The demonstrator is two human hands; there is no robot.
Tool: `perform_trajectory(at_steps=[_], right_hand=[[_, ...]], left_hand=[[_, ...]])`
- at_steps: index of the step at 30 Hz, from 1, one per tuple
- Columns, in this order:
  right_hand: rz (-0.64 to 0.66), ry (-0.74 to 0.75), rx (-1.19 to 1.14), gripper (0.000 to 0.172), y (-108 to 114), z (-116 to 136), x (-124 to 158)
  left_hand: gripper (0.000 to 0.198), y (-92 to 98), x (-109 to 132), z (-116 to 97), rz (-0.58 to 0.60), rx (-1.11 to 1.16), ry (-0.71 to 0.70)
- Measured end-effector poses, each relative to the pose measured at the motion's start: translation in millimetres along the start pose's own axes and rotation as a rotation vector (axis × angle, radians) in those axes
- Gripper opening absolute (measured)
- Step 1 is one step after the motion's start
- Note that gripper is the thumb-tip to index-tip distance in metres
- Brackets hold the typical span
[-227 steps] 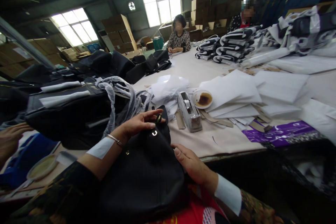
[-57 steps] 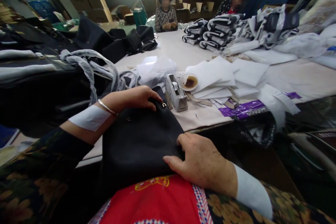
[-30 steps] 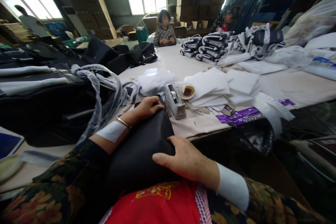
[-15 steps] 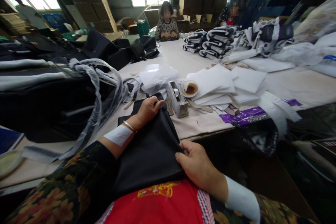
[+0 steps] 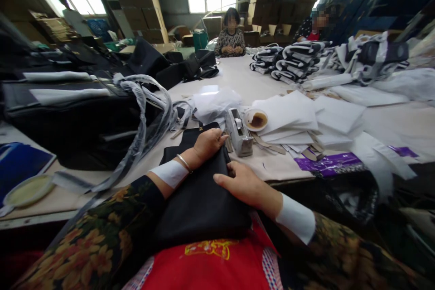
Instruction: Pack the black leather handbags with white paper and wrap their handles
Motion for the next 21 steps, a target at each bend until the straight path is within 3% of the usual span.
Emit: perform_trajectory(at_steps=[5, 8, 10, 13, 16, 18, 21], right_hand=[[0.070, -0.124, -0.327, 0.037, -29, -31, -32], [0.087, -0.135, -0.495, 0.049, -38, -53, -32], [0.072, -0.152, -0.540, 0.055, -39, -62, -30], [0.057, -0.175, -0.579, 0.058, -40, -69, -28], [0.036, -0.188, -0.586, 0.059, -42, -72, -27], [0.019, -0.197, -0.568, 0.060, -43, -71, -26], [-0.003, -0.208, -0.539, 0.065, -43, -68, -24]], left_hand=[[0.032, 14.5, 8, 1, 0.049, 0.005, -0.024], [0.029, 42.3, 17, 9, 0.043, 0.104, -0.037], [0.031, 68.5, 28, 18, -0.035, 0.221, -0.017], [0.026, 107.3, 55, 38, -0.233, 0.297, 0.136], [0.023, 127.1, 97, 57, -0.335, 0.197, 0.409], [0.025, 126.5, 130, 63, -0.258, 0.165, 0.553], [0.031, 115.7, 177, 55, -0.030, 0.292, 0.678]])
Point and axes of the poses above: each hand's wrist, its own x-axis away from the middle knuckle, its own y-axis out of the back of the hand, z = x × y, the point moved 1 cm from there along -x, towards the middle knuckle, and after that the axes turned 1 degree about y, right-handed, at the moved point
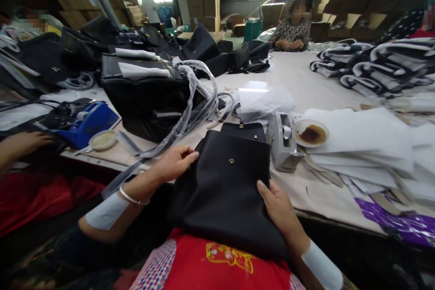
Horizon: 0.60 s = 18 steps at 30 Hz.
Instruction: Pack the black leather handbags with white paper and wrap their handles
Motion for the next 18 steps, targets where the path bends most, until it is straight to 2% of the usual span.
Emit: perform_trajectory(at_steps=[2, 5, 10, 12, 14, 16, 18], right_hand=[[-0.026, 0.009, 0.013, 0.068, -1, 2, 1], [-0.050, 0.011, 0.015, 0.070, -3, 2, 2], [-0.048, 0.001, -0.022, 0.066, -5, 0, 4], [-0.044, 0.002, -0.018, 0.063, -5, 0, 4], [-0.033, 0.001, -0.008, 0.061, -4, 0, 4], [-0.014, -0.008, -0.013, 0.062, -3, 0, 2], [0.002, -0.017, -0.036, 0.063, -2, 0, 1]], left_hand=[[0.035, -5.4, 26, 7, 0.107, 0.052, 0.082], [0.041, -10.5, 54, 7, 0.154, 0.016, 0.157], [0.057, -19.6, 71, 6, -0.004, -0.296, 0.147], [0.056, -22.3, 69, 6, -0.013, -0.385, 0.122], [0.041, -21.2, 59, 4, 0.001, -0.416, 0.080], [0.033, -15.6, 38, -2, -0.053, -0.405, -0.001], [0.039, -8.4, 8, -9, -0.126, -0.331, -0.101]])
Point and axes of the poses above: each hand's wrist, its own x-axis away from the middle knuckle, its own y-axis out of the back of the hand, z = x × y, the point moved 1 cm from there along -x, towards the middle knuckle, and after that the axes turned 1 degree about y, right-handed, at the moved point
